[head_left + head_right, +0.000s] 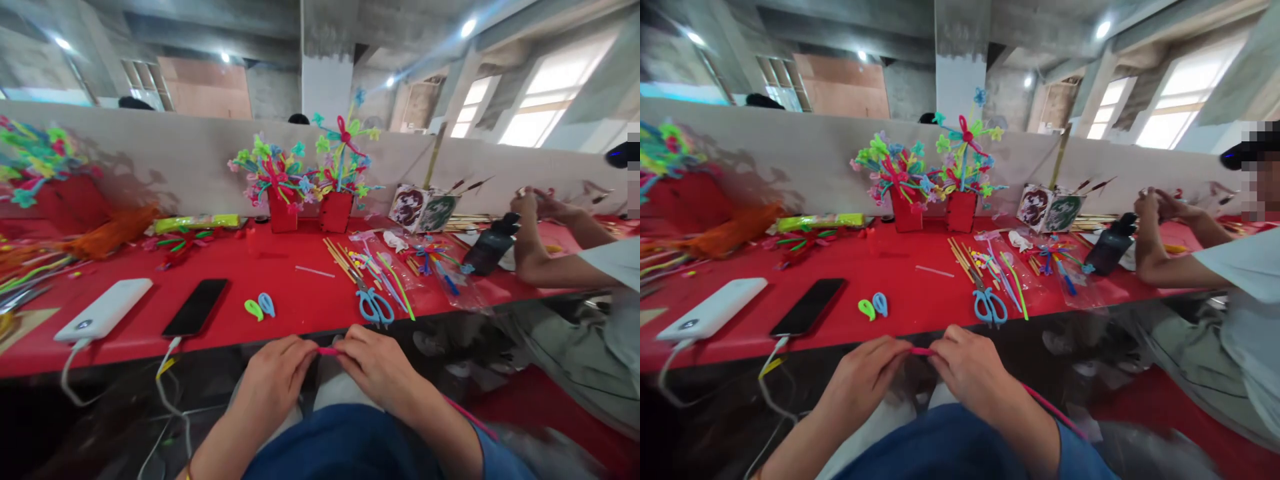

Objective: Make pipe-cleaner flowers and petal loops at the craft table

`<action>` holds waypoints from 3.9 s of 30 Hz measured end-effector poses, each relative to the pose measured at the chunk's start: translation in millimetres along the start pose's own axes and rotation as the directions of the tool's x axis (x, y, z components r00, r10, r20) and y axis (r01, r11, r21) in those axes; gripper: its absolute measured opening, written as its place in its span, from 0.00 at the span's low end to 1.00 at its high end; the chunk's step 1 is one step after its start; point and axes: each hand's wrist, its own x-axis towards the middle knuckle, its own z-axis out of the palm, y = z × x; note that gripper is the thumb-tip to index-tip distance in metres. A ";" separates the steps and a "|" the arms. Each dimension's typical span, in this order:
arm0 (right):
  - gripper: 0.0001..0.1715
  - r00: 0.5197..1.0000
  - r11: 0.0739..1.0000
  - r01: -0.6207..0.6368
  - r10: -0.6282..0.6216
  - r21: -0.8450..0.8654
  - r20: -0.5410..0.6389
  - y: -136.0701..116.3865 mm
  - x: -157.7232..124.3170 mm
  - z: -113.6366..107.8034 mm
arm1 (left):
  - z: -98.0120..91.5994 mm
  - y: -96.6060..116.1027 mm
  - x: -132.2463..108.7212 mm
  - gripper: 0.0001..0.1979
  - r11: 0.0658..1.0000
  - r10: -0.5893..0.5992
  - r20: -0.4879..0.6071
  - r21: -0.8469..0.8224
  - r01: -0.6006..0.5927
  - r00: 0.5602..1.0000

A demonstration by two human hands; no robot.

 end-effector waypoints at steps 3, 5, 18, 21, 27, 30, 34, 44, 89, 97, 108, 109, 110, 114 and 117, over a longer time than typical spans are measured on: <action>0.13 0.999 0.997 0.032 -0.031 0.064 -0.007 2.5 12.1 9.7 | -8.1 -10.7 -5.9 0.09 0.998 -0.067 -0.055 -0.014 0.066 0.996; 0.13 0.999 0.994 0.029 -0.026 0.108 -0.031 3.2 18.1 12.6 | -12.5 -17.2 -9.8 0.09 0.992 -0.124 -0.091 -0.038 0.121 0.988; 0.09 0.997 0.970 -0.017 0.035 0.243 -0.070 2.4 25.3 11.6 | -21.8 -17.0 -8.2 0.10 0.939 -0.319 -0.058 -0.155 0.307 0.946; 0.07 0.992 0.944 -0.014 0.056 0.330 -0.117 3.9 26.8 10.0 | -22.0 -19.9 -8.0 0.10 0.933 -0.324 -0.025 -0.177 0.315 0.946; 0.06 0.978 0.811 -0.085 0.179 0.579 -0.107 0.2 30.4 9.3 | -16.7 -12.6 -4.2 0.10 0.784 -0.458 0.207 -0.363 0.503 0.864; 0.07 0.964 0.650 -0.137 0.260 0.747 -0.050 -2.3 33.1 11.7 | -6.0 -5.0 -1.5 0.10 0.618 -0.490 0.312 -0.534 0.576 0.814; 0.08 0.948 0.482 -0.153 0.318 0.863 -0.010 -3.0 37.8 16.0 | 10.9 -1.0 0.8 0.11 0.434 -0.491 0.317 -0.718 0.544 0.811; 0.09 0.941 0.331 -0.168 0.335 0.929 0.051 -6.7 44.0 16.1 | 18.1 0.0 1.4 0.09 0.225 -0.477 0.377 -0.821 0.525 0.794; 0.05 0.970 0.685 -0.132 0.239 0.717 -0.049 -17.0 35.3 47.1 | 15.4 -0.6 3.4 0.05 -0.092 -0.732 0.248 -0.959 0.268 0.634; 0.05 0.971 0.772 -0.028 0.172 0.635 -0.165 -15.0 33.9 43.9 | 15.3 0.2 1.6 0.04 -0.179 -0.687 0.316 -0.946 0.269 0.654; 0.08 0.877 0.956 0.292 -0.256 0.027 -0.406 -3.0 35.7 38.4 | 5.1 -4.8 0.5 0.06 -0.079 -0.573 0.383 -0.906 0.416 0.724; 0.08 0.871 0.951 0.308 -0.287 -0.011 -0.398 -1.2 36.1 38.2 | 3.3 -5.0 0.1 0.06 -0.074 -0.554 0.416 -0.887 0.455 0.721; 0.09 0.869 0.947 0.320 -0.310 -0.042 -0.386 0.9 36.5 38.2 | 2.1 -5.0 -0.4 0.07 -0.076 -0.532 0.454 -0.866 0.494 0.715; 0.08 0.862 0.921 0.366 -0.391 -0.137 -0.323 11.3 40.3 37.9 | 3.4 -2.4 -3.7 0.06 -0.097 -0.488 0.544 -0.811 0.577 0.683; 0.09 0.861 0.901 0.395 -0.431 -0.179 -0.270 18.3 45.5 36.0 | 7.8 -0.2 -7.1 0.04 -0.021 -0.454 0.554 -0.790 0.613 0.698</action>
